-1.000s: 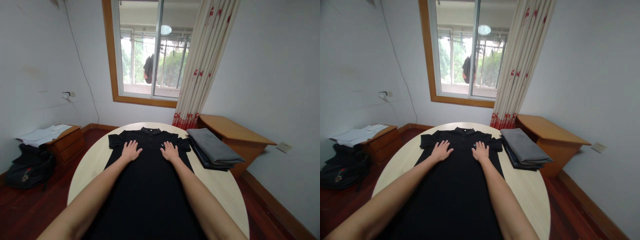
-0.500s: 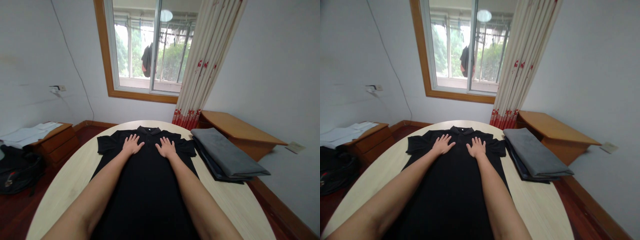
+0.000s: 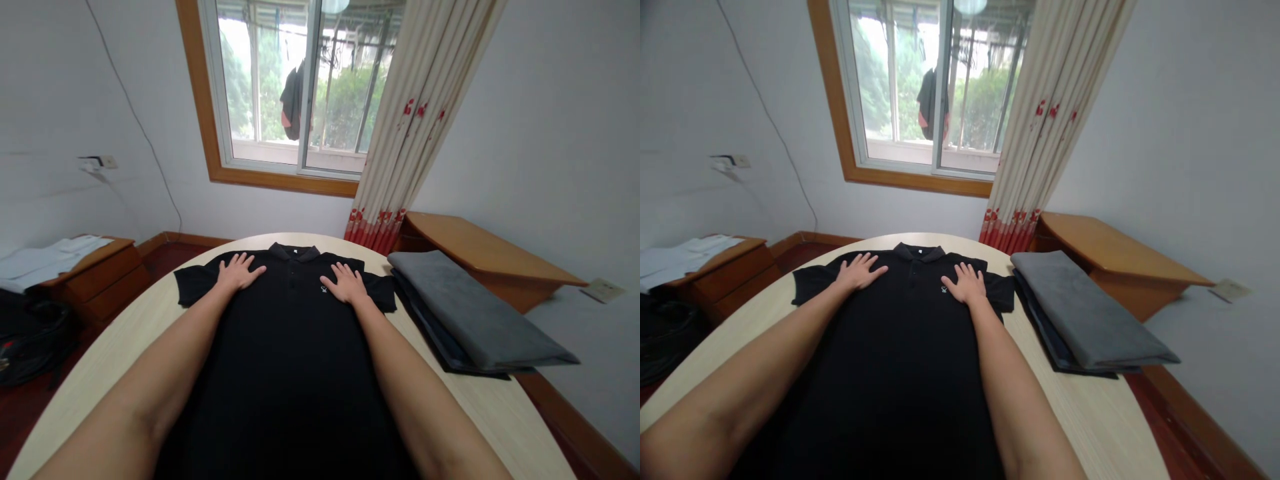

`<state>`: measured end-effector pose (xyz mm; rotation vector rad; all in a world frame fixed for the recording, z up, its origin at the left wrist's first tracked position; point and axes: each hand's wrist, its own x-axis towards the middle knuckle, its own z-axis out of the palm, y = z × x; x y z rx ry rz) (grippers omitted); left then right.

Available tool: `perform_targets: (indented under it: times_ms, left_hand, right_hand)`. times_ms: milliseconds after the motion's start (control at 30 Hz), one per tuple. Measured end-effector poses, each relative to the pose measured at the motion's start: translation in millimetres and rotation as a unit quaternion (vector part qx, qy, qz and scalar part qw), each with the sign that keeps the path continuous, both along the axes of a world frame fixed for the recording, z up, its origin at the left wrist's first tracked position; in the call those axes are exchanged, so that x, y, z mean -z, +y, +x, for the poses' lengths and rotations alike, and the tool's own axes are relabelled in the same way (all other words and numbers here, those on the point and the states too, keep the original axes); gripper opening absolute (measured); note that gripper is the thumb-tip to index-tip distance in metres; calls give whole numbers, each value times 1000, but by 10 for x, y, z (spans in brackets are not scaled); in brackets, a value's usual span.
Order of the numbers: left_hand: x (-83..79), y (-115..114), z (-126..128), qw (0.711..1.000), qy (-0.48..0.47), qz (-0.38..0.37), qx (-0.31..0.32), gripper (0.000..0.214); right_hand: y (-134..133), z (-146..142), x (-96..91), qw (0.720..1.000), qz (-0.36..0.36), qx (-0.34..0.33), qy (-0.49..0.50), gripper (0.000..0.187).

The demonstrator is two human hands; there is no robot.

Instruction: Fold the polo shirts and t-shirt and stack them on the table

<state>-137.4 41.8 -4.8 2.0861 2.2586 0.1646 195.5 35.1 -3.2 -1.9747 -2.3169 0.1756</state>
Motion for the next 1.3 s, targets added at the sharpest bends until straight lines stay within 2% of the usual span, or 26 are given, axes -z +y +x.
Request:
perform_targets:
  times_ms: [133, 200, 267, 367, 467, 533, 633, 733, 833, 967, 1100, 1167, 1300]
  left_hand:
    - [-7, -13, -85, 999, 1, 11, -41, 83]
    - [-42, -63, -36, 997, 11, 14, -74, 80]
    - [-94, -131, 22, 995, 31, 24, -91, 77]
    - [-175, -276, 15, 996, 33, 34, -77, 76]
    - [-212, -494, -192, 995, 4, 46, -88, 77]
    - [-197, -672, -422, 988, -14, 86, -129, 76]
    - [-124, -922, -782, 961, -46, 146, -228, 78]
    - [-39, -1075, -1012, 947, -69, 124, -287, 79]
    - [8, -1108, -1066, 956, -62, 95, -272, 73]
    - [19, -1059, -1036, 966, -72, 115, -221, 54]
    - [25, -1023, -1056, 965, -121, 127, -193, 33]
    - [9, -1014, -1056, 951, -175, 160, -198, 32]
    - [-147, -968, -901, 893, -293, 272, -207, 33]
  right_hand:
    - [-37, 27, -18, 996, 39, 80, -12, 74]
    - [-98, -62, -71, 987, 69, 140, -42, 69]
    - [-200, -188, -141, 979, 86, 168, -75, 68]
    - [-455, -378, -221, 986, 78, 130, -67, 67]
    - [-778, -469, -210, 997, 53, 55, -20, 64]
    - [-962, -442, -160, 999, 33, 30, -2, 64]
    - [-1117, -301, -77, 999, 22, 42, 14, 65]
    - [-1150, -151, -28, 998, 28, 53, 30, 64]
    - [-1149, -89, -13, 997, 36, 51, 43, 63]
    - [-1163, -113, -20, 996, 40, 58, 47, 61]
    - [-1179, -132, -37, 997, 37, 59, 46, 61]
    - [-1180, -129, -42, 997, 34, 60, 47, 61]
    - [-1177, -125, -40, 996, 36, 59, 50, 61]
